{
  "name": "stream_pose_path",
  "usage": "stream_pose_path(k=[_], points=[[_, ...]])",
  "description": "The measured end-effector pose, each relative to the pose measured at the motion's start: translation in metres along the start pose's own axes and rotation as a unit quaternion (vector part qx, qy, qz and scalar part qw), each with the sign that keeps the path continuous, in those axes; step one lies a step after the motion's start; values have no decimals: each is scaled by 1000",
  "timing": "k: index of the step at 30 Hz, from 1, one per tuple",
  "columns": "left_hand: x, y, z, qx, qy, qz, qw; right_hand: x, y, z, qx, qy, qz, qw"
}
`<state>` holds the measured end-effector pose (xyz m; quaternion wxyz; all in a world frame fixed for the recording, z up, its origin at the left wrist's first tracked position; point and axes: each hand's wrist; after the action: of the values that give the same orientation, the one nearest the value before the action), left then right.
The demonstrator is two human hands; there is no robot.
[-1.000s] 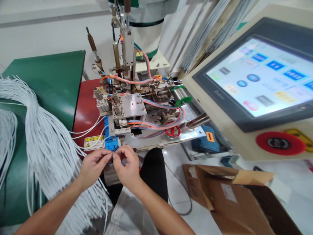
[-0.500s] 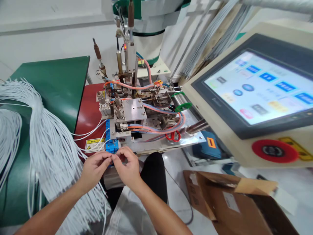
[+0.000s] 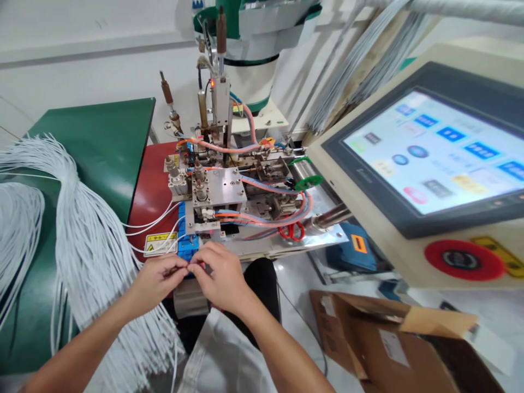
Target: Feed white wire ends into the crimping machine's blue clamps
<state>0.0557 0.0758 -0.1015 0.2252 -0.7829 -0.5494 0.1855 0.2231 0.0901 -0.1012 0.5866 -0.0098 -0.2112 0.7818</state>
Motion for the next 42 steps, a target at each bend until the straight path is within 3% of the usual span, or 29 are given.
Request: stream_pose_path(k=[2, 6, 8, 22, 28, 31, 35, 38, 42], points=[[1, -2, -2, 30, 1, -5, 1000, 2, 0, 2, -26, -9, -3, 1000], [-1, 11, 5, -33, -46, -97, 994, -4, 23, -6, 57, 94, -130, 985], [-2, 18, 10, -74, -70, -117, 988, -9, 34, -11, 70, 108, -160, 979], [-2, 23, 11, -159, -79, -109, 978, -7, 23, -15, 96, 139, -119, 978], [-1, 25, 11, -178, -96, -105, 974, -12, 24, -17, -7, 72, -130, 989], [1, 19, 13, -135, -98, -88, 982, -13, 22, -21, -66, 36, -135, 988], [4, 1, 18, 21, -47, -38, 998, -10, 19, -31, -84, 82, -114, 987], [5, -7, 23, 107, -2, -39, 993, -9, 18, -39, -90, 106, -84, 987], [5, -6, 29, 130, 1, -51, 990, -11, 20, -43, -131, 78, -57, 987]])
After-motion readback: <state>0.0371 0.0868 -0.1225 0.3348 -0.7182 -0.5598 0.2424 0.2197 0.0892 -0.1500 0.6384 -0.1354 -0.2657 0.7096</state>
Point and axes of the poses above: each hand's wrist, its own x-axis towards the middle knuckle, its own y-axis out of the palm, z = x × y, and after that the axes turned 1 degree about x, right-handed
